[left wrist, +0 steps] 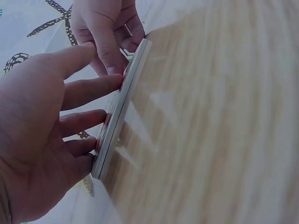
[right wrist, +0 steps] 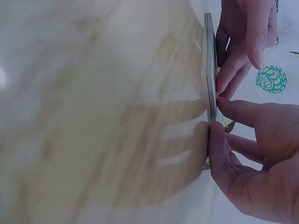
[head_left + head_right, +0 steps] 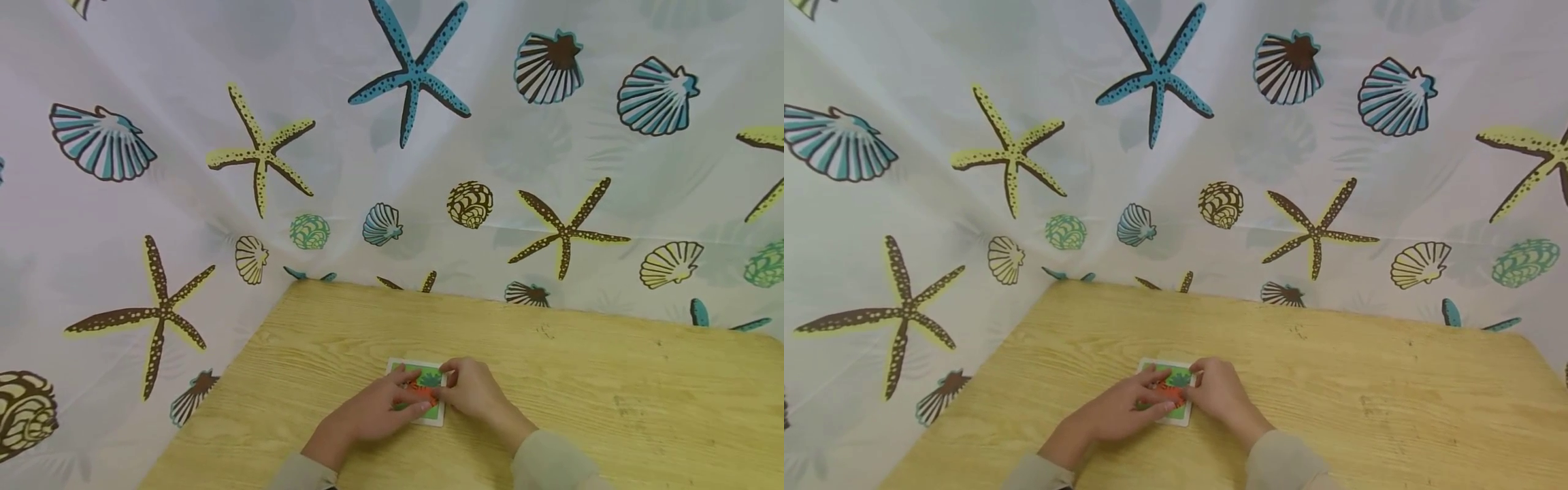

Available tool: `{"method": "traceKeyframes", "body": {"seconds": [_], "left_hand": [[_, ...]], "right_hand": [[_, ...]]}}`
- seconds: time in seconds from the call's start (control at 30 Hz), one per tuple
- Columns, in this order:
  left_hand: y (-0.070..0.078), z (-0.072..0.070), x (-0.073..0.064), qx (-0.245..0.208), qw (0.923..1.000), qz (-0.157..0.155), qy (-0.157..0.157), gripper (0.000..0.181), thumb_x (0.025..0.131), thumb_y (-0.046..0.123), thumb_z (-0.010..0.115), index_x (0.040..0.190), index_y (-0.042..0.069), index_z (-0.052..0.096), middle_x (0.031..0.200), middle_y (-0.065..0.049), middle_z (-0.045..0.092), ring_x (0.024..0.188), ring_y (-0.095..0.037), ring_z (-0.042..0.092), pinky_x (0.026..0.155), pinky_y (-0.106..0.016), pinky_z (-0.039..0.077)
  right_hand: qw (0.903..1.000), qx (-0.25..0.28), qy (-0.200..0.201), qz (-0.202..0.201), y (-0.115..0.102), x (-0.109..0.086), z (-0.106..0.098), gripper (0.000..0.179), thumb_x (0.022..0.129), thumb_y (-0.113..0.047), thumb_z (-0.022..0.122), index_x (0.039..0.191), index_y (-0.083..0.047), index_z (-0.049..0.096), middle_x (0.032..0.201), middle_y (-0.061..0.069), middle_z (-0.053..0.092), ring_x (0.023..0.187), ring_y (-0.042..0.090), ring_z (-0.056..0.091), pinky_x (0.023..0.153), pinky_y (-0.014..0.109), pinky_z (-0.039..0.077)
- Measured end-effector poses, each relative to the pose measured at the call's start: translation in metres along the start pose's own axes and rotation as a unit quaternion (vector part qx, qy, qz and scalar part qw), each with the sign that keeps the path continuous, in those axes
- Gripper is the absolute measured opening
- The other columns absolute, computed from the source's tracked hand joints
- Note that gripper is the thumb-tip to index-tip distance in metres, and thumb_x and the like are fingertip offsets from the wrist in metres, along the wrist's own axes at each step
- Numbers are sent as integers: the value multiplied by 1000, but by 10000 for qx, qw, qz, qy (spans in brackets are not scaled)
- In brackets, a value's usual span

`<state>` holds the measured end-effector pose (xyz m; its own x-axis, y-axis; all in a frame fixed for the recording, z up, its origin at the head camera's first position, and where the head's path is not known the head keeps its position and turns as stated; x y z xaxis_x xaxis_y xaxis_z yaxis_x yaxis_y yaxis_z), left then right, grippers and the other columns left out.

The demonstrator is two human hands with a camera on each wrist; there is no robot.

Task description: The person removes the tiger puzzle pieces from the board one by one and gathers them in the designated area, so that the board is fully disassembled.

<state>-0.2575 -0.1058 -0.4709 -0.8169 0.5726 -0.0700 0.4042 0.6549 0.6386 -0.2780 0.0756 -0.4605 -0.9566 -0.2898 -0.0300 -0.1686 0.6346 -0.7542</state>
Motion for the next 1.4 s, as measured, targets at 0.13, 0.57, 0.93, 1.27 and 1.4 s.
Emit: {"method": "traceKeyframes", "body": {"seconds": [0.13,0.57,0.93,1.27,1.4], "left_hand": [[0,0,-2,-92,9998,157,-11,41,102,53,48,126,31,71,160,-6,38,153,-42,17,116,-66,28],[1,-6,-3,-10,9993,357,149,42,106,43,46,119,17,76,155,-13,45,150,-43,26,117,-61,32],[2,-6,4,105,9995,222,199,45,107,44,44,108,17,80,153,-9,47,149,-40,31,117,-56,35],[6,-6,11,347,9992,111,155,48,107,42,43,112,11,78,153,-9,48,147,-41,34,116,-57,36],[3,-7,6,336,9993,-7,132,50,107,45,41,114,12,78,154,-7,47,148,-40,33,116,-59,35]], "right_hand": [[9998,-162,-138,-69,-2,-1,4,42,89,-18,77,121,6,65,74,1,60,58,10,51,51,22,42],[9949,-993,-164,-64,-22,5,8,36,87,-11,77,111,13,67,108,21,69,96,25,64,83,44,57],[9936,-1103,-204,89,-25,8,3,34,86,-7,77,111,11,64,87,10,65,79,19,59,73,39,56],[9969,-697,-53,348,-17,7,4,34,89,-1,70,117,13,59,89,10,62,85,22,58,78,41,56],[9982,-503,-96,312,-18,8,10,33,89,0,69,116,14,57,97,15,64,92,25,59,86,46,55]]}}
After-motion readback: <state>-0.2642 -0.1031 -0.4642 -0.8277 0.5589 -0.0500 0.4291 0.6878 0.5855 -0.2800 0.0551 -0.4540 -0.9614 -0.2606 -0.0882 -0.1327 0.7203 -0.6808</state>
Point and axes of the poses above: each hand's wrist, its own x-axis towards the middle knuckle, its own z-axis out of the palm, y = z × x, the point moved 4 cm from there along x, towards the middle knuckle
